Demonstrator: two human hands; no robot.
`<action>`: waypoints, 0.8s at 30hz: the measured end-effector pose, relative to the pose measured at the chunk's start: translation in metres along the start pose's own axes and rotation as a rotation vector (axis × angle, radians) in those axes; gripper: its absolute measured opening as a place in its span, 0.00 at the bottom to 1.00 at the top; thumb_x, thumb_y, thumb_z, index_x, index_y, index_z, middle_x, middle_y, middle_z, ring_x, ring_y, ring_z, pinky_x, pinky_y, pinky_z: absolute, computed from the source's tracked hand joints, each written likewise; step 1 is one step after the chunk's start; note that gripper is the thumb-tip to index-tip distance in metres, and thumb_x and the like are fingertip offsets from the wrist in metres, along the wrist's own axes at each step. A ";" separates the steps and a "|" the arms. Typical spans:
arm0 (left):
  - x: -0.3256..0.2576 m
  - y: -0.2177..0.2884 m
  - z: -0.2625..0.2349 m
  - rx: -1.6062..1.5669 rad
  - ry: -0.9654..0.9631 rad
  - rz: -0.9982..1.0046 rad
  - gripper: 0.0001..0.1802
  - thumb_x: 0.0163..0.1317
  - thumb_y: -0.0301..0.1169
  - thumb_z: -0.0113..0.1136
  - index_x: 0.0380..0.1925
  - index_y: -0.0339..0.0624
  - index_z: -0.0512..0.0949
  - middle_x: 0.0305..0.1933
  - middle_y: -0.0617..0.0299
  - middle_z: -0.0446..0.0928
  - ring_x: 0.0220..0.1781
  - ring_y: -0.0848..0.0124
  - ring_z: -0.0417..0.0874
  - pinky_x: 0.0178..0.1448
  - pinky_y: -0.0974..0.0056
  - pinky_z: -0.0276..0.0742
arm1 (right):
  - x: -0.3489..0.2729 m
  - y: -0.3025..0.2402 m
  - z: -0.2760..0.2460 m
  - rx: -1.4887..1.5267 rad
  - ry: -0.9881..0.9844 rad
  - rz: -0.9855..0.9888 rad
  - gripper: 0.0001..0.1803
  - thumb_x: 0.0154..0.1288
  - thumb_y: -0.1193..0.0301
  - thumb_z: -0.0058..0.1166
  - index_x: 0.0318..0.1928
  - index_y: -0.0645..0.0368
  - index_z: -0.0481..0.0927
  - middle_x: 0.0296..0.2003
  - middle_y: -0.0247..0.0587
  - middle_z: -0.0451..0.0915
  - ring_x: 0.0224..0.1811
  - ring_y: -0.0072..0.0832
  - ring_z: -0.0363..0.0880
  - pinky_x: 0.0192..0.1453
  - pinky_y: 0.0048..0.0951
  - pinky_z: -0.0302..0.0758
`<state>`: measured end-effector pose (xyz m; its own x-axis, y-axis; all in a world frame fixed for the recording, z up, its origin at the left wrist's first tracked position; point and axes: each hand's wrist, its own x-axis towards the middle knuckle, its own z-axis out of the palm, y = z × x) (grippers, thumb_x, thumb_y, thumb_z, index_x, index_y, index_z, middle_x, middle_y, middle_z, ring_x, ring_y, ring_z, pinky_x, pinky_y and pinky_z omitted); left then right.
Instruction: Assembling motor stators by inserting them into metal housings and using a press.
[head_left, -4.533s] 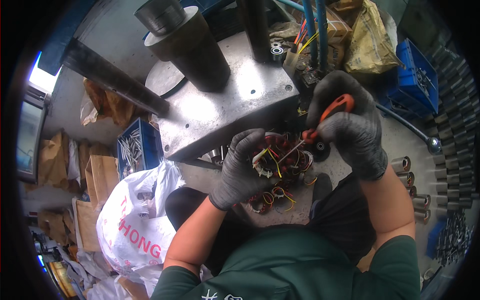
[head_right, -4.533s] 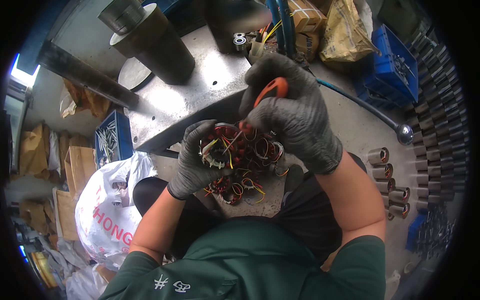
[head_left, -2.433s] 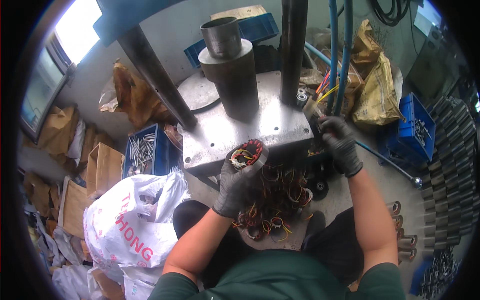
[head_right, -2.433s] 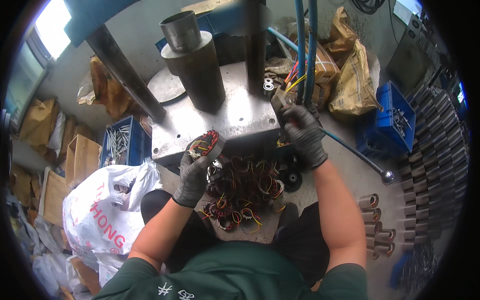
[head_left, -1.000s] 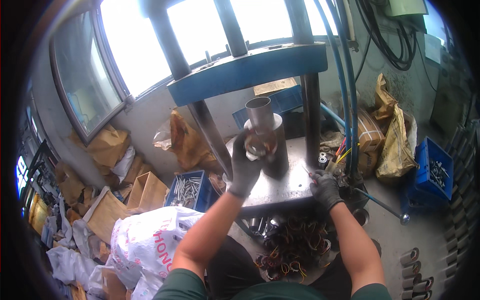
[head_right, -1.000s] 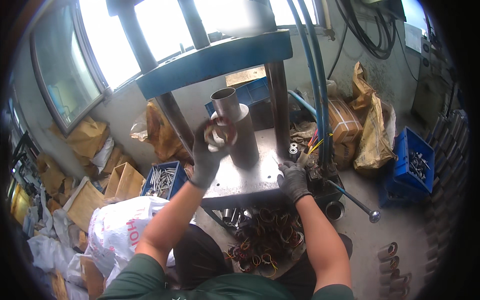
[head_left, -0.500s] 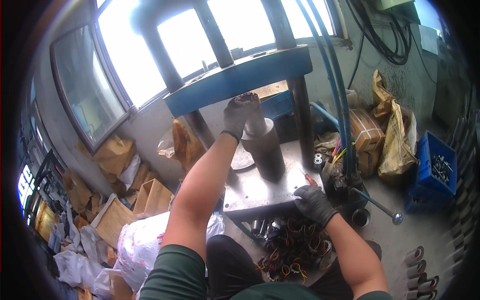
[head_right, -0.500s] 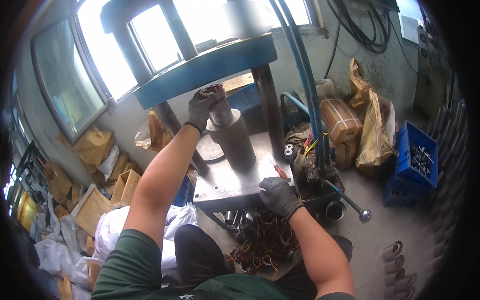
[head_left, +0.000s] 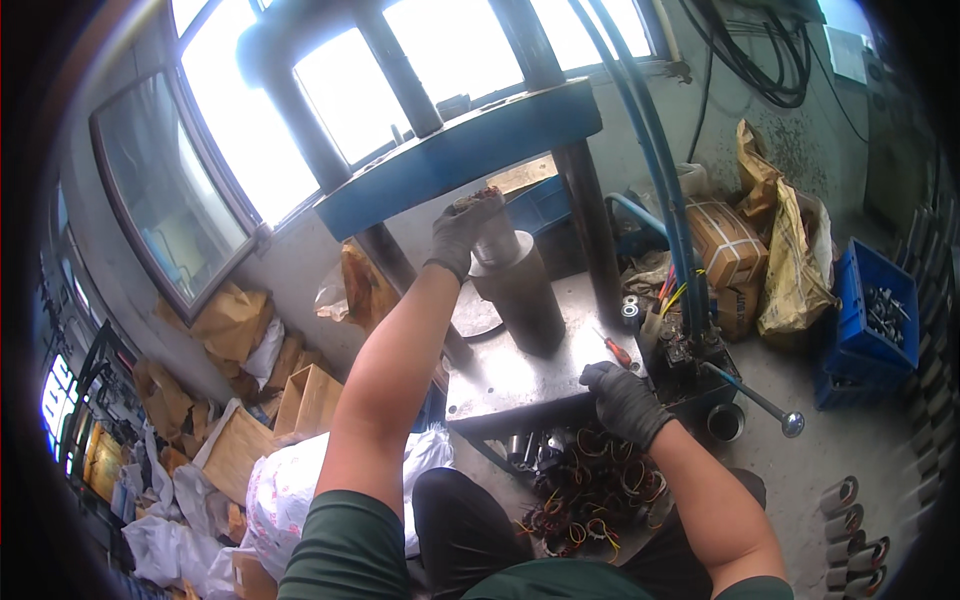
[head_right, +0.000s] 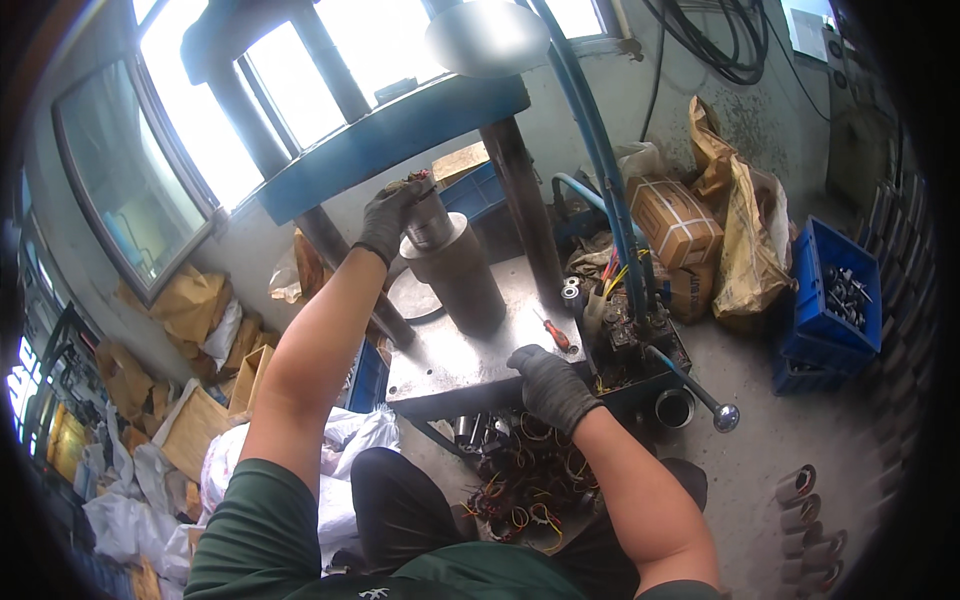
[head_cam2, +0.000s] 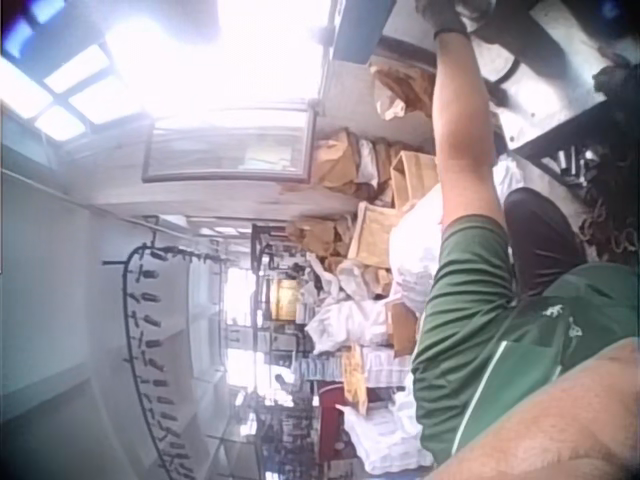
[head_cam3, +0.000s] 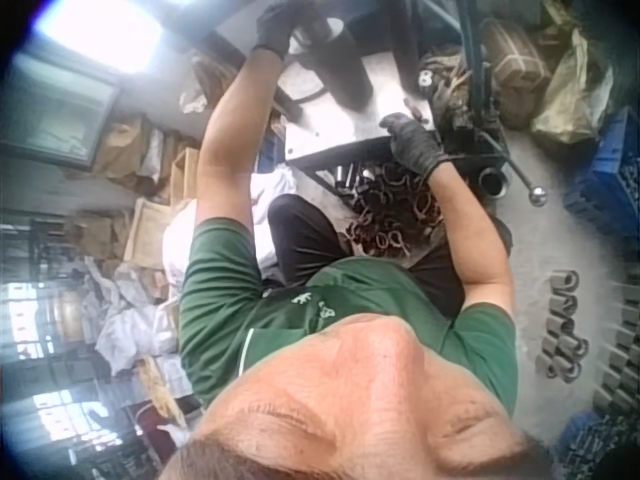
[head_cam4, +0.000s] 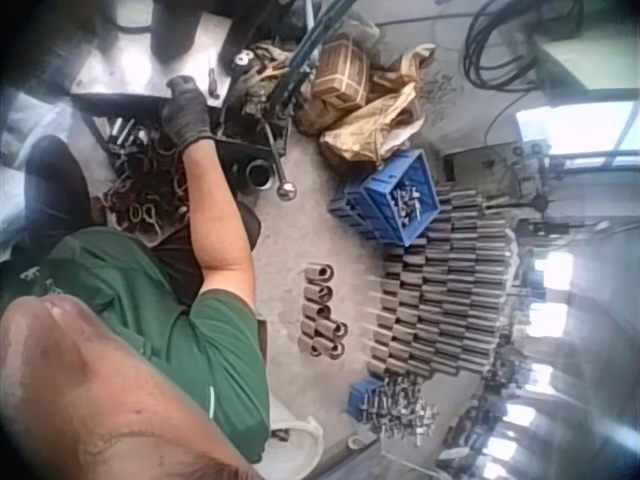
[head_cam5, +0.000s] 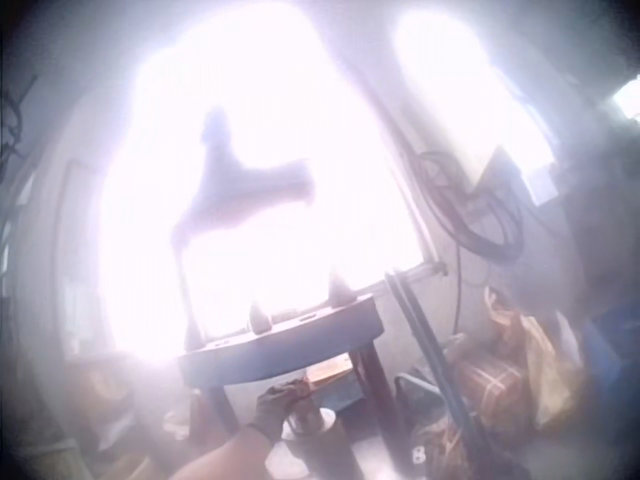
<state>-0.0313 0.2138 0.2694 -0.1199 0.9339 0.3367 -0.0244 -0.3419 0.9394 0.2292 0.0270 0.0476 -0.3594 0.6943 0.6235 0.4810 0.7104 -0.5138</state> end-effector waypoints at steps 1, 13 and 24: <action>-0.002 0.002 0.003 -0.011 -0.005 -0.017 0.29 0.53 0.36 0.83 0.51 0.32 0.83 0.47 0.57 0.86 0.46 0.70 0.87 0.53 0.67 0.83 | 0.000 0.002 0.000 0.033 0.005 0.025 0.12 0.57 0.84 0.53 0.41 0.59 0.82 0.37 0.53 0.83 0.43 0.51 0.84 0.51 0.45 0.80; 0.007 -0.016 -0.015 0.134 0.006 0.117 0.25 0.58 0.34 0.80 0.53 0.35 0.82 0.50 0.59 0.86 0.48 0.71 0.87 0.56 0.67 0.83 | 0.004 -0.010 -0.008 -0.057 -0.177 -0.047 0.07 0.55 0.77 0.57 0.35 0.60 0.81 0.36 0.54 0.83 0.43 0.53 0.84 0.52 0.49 0.80; 0.014 -0.038 -0.027 0.166 -0.102 0.219 0.43 0.61 0.36 0.78 0.69 0.27 0.66 0.52 0.55 0.85 0.54 0.70 0.85 0.59 0.66 0.81 | -0.005 -0.014 -0.014 -0.036 -0.280 -0.068 0.07 0.58 0.75 0.60 0.37 0.61 0.83 0.35 0.55 0.83 0.40 0.55 0.84 0.50 0.49 0.82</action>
<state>-0.0586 0.2375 0.2365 -0.0040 0.8485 0.5292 0.1547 -0.5223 0.8386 0.2353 0.0122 0.0602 -0.5964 0.6534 0.4662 0.4746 0.7555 -0.4516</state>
